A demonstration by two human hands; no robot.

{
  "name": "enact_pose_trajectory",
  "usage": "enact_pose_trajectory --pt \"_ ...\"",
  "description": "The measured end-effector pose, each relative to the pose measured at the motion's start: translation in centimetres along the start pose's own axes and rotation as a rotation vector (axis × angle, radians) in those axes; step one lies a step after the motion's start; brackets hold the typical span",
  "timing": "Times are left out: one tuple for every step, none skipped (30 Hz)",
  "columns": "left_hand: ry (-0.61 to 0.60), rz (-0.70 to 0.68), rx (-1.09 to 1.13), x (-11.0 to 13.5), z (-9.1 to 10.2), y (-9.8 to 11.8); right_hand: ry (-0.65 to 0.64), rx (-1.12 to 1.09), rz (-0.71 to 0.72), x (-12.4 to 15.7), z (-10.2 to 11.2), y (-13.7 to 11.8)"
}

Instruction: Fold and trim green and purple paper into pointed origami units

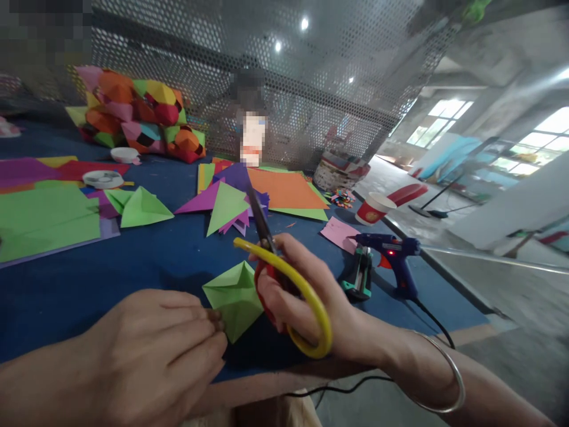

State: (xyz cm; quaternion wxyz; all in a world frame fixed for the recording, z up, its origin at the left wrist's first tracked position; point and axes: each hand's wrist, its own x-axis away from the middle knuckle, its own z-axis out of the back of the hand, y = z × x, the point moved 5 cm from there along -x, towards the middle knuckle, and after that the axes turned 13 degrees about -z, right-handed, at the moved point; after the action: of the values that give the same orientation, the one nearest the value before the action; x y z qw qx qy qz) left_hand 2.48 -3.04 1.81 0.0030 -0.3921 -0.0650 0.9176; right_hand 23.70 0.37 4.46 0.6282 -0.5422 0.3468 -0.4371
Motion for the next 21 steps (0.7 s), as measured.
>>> enact_pose_trajectory --pt "-0.013 0.019 0.003 -0.1 0.0 -0.1 0.059 -0.008 0.052 -0.1 0.8 -0.6" --pt "-0.025 0.039 0.006 -0.3 0.1 -0.3 0.117 0.025 0.070 -0.3 1.7 -1.1" --pt "-0.034 0.066 0.003 -0.5 0.2 -0.5 0.215 0.109 0.077 -0.5 2.8 -1.6" --pt "-0.040 0.103 -0.008 -0.7 0.3 -0.9 0.326 0.249 0.083 -0.8 3.9 -2.1" --pt "-0.039 0.144 -0.029 -0.9 0.4 -1.4 0.420 0.449 0.067 -1.1 4.8 -2.6" --pt "-0.027 0.184 -0.052 -1.0 0.5 -2.0 0.494 0.691 -0.008 -1.6 5.7 -2.8" --pt "-0.019 0.224 -0.071 -1.1 0.6 -2.6 0.543 0.917 -0.134 -2.0 6.4 -2.6" --pt "-0.012 0.270 -0.082 -1.1 0.5 -3.3 0.531 1.084 -0.267 -2.4 7.0 -2.2" --pt "-0.003 0.320 -0.076 -1.0 0.5 -4.0 0.503 1.181 -0.351 -2.8 7.3 -1.9" --pt "-0.022 0.379 -0.055 -0.8 0.2 -4.7 0.471 1.234 -0.407 -3.0 7.4 -1.6" --pt "-0.056 0.429 -0.024 -0.6 -0.1 -5.4 0.444 1.250 -0.422 -3.1 7.2 -1.5" --pt "-0.096 0.472 0.009 -0.3 -0.5 -6.0 0.432 1.246 -0.406 -3.1 7.0 -1.5" --pt "-0.141 0.510 0.041 -0.1 -0.9 -6.4 0.434 1.239 -0.375 -3.1 6.7 -1.7" --pt "-0.182 0.540 0.069 0.1 -1.3 -6.7 0.442 1.236 -0.343 -2.9 6.3 -1.9" --pt "-0.213 0.561 0.090 0.3 -1.6 -7.0 0.437 1.227 -0.312 -2.7 6.0 -2.2" --pt "-0.244 0.576 0.113 0.3 -1.9 -7.2 0.401 1.198 -0.291 -2.4 5.5 -2.3" --pt "-0.271 0.581 0.136 0.3 -2.2 -7.3 0.327 1.150 -0.286 -2.2 5.0 -2.3" --pt "-0.295 0.583 0.156 0.2 -2.4 -7.4 0.229 1.091 -0.290 -2.0 4.4 -2.1" --pt "-0.317 0.581 0.172 0.0 -2.7 -7.5 0.130 1.031 -0.298 -1.8 3.8 -1.8" --pt "-0.334 0.578 0.184 -0.2 -2.9 -7.7 0.053 0.982 -0.304 -1.6 3.3 -1.5" --pt "-0.348 0.575 0.191 -0.5 -3.1 -7.9 0.011 0.950 -0.304 -1.4 2.9 -1.1"
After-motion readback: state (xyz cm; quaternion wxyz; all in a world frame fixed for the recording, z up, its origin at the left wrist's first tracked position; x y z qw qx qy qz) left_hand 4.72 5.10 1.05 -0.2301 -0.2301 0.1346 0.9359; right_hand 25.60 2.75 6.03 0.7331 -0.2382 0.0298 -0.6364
